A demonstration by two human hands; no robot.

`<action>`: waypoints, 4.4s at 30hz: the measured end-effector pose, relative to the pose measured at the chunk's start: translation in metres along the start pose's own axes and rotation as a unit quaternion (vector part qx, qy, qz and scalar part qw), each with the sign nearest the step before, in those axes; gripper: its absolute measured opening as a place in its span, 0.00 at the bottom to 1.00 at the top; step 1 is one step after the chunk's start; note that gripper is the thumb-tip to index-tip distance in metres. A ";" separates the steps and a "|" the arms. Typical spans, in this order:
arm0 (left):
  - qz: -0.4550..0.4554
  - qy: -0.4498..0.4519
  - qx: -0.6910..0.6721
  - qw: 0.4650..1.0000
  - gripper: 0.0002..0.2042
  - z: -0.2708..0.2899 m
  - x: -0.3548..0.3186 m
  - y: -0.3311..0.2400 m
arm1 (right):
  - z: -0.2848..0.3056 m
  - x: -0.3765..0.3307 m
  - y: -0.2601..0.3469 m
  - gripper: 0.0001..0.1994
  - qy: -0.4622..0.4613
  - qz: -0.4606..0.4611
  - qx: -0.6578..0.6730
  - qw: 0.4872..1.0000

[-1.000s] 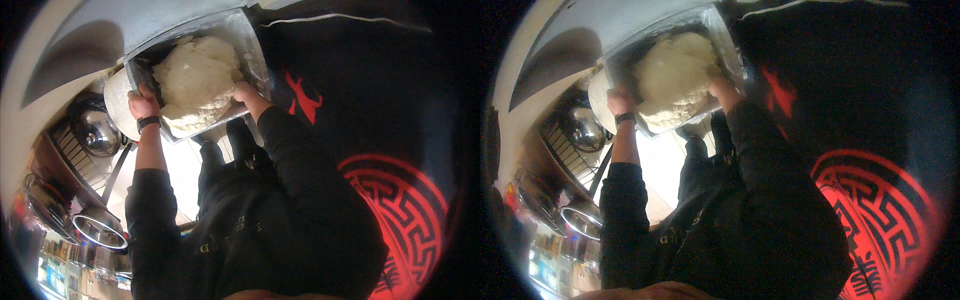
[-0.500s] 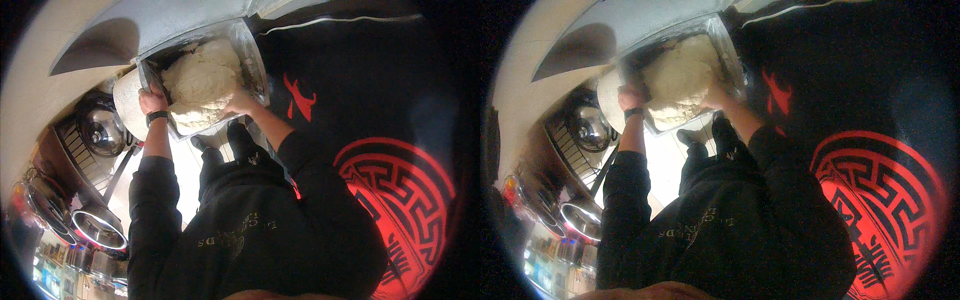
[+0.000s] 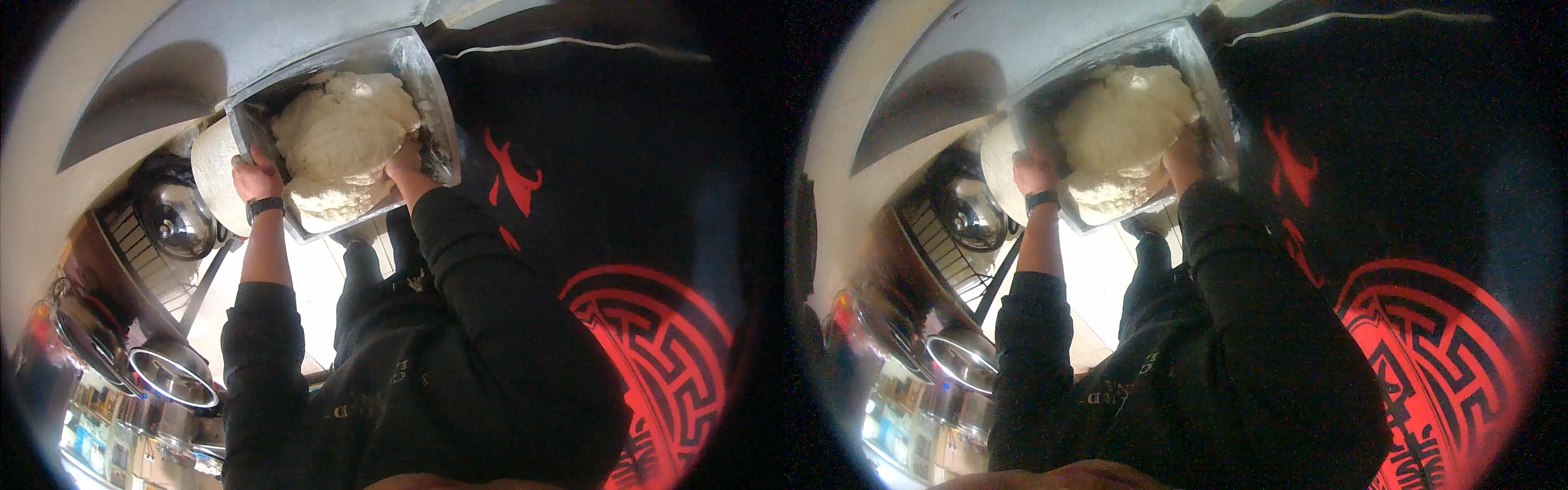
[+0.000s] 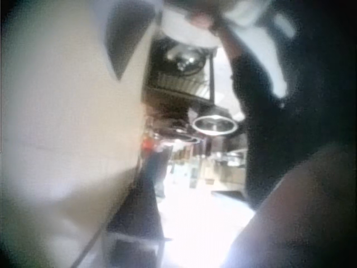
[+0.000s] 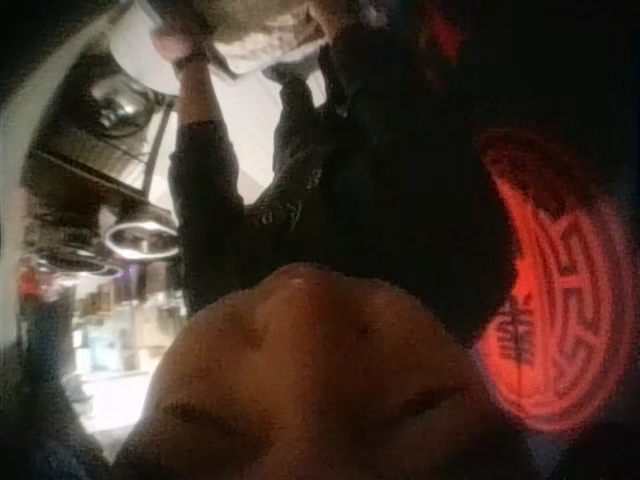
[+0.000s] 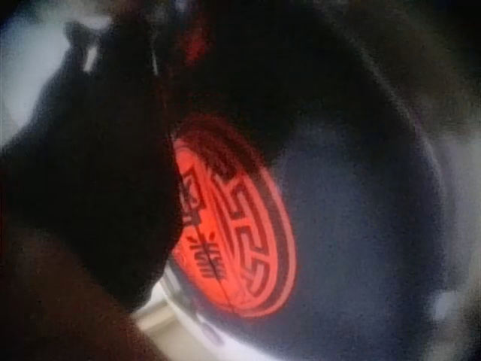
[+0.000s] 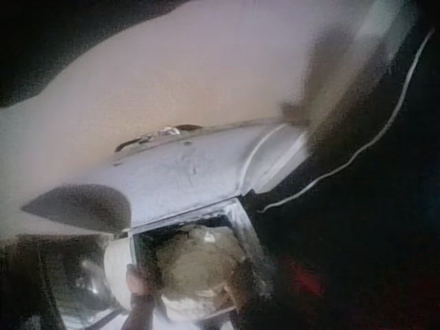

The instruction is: The person portions dough from a large metal container into white plastic tubs using hands and a metal scraper. They repeatedly tear off chunks of dough, place them into the tubs, and scrape the container sides to gather remaining dough.

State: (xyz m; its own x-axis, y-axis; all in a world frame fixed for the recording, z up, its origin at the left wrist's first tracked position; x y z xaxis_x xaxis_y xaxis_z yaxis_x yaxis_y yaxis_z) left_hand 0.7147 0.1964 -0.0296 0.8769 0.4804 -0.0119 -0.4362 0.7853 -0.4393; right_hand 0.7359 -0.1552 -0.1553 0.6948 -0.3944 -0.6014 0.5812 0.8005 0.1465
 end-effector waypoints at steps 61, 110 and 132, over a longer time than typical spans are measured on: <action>-0.043 0.051 0.013 0.998 0.24 -0.056 0.011 0.036 | 0.035 -0.135 0.074 0.41 0.115 0.209 -0.321 0.917; 0.028 -0.023 0.031 0.999 0.25 -0.001 0.002 -0.003 | 0.049 0.125 -0.138 0.09 -0.067 0.180 -0.251 0.949; 0.031 0.002 0.030 0.999 0.22 0.000 0.000 -0.009 | 0.041 0.115 -0.106 0.08 -0.068 0.224 -0.223 0.946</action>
State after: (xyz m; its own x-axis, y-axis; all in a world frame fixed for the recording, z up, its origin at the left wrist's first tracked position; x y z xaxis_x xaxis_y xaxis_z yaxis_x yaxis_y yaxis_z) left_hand 0.7187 0.1899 -0.0258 0.8489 0.5270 -0.0414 -0.5005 0.7760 -0.3838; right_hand 0.7716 -0.3045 -0.2079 0.8950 -0.0002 -0.4460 -0.0004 1.0000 -0.0013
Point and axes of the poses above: each hand's wrist, its own x-axis towards the middle knuckle, its own z-axis out of the back of the hand, y = z × x, the point moved 7 cm from there along x, towards the middle knuckle, and after that the axes turned 13 degrees about -z, right-handed, at the moved point
